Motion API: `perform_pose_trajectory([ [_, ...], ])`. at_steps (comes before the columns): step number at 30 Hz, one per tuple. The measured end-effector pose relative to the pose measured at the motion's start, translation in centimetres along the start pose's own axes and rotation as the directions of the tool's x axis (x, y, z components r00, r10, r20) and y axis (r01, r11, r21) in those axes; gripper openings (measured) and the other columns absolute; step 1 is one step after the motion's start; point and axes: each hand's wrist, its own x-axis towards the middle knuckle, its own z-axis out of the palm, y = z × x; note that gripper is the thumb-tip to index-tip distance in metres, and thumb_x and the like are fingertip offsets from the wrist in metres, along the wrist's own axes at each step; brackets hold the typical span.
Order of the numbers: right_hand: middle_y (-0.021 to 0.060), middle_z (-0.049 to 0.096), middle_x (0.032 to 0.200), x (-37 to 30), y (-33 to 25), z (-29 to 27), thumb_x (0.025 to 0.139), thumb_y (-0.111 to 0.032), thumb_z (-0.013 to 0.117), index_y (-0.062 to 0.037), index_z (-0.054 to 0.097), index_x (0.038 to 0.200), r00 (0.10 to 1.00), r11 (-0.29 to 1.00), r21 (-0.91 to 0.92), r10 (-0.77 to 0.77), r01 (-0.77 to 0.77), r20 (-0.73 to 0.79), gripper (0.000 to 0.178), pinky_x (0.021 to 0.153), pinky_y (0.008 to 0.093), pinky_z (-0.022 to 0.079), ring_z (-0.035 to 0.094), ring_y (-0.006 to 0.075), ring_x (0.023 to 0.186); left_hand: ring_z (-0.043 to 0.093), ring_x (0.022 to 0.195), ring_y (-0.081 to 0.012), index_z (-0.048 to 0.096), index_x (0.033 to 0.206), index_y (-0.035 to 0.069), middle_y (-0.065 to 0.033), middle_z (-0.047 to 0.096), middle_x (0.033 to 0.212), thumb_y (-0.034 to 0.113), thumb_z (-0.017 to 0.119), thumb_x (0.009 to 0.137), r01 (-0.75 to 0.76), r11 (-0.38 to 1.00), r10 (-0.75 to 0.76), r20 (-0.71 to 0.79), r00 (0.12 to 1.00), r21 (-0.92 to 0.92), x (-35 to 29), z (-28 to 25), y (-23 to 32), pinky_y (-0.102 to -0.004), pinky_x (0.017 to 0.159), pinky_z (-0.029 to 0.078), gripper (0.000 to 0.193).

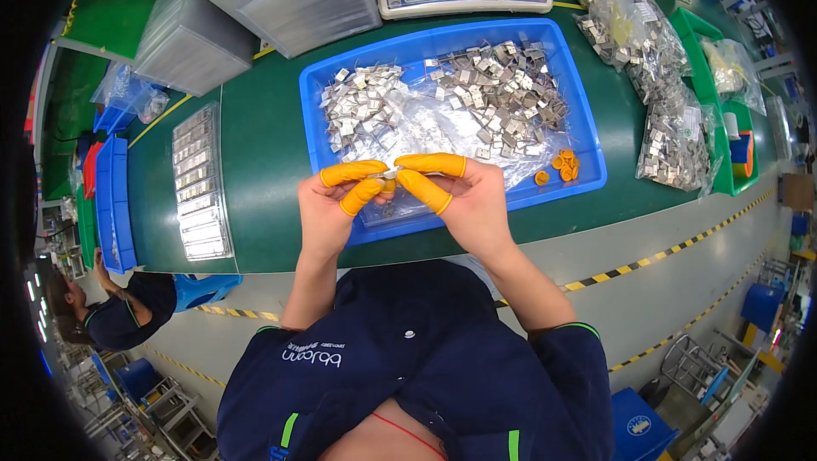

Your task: The person sorts small metal electronic components by hand from a blue tray into a plastic bag.

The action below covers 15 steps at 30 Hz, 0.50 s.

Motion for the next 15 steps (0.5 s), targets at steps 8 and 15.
perform_pose_trajectory([
  [8,0.0092,0.063,0.092,0.7,-0.3,-2.2,0.072,0.001,0.070,0.0030,0.062,0.096,0.944,0.955,-0.225,-0.120,0.194,0.306,0.025,0.075,0.0268,0.049,0.062,0.0160,0.083,0.063,0.072,-0.0163,0.063,0.094,-0.007,-0.0139,0.065,0.084,-0.001,0.065,0.078,0.125,0.989,-0.136,0.149,0.980,0.080,0.0,-0.5,0.9,-0.0265,0.065,0.052,0.018],
  [15,0.0130,0.064,0.093,0.2,-0.9,-2.1,0.075,0.002,0.067,0.0057,0.060,0.096,0.982,0.988,-0.114,0.120,-0.103,0.148,0.022,0.075,0.0273,0.052,0.063,0.0166,0.083,0.062,0.063,-0.0150,0.064,0.091,-0.006,-0.0133,0.066,0.078,0.000,0.069,0.074,0.282,0.956,-0.292,0.170,0.941,0.083,0.4,1.2,2.2,-0.0243,0.057,0.050,0.019],
])
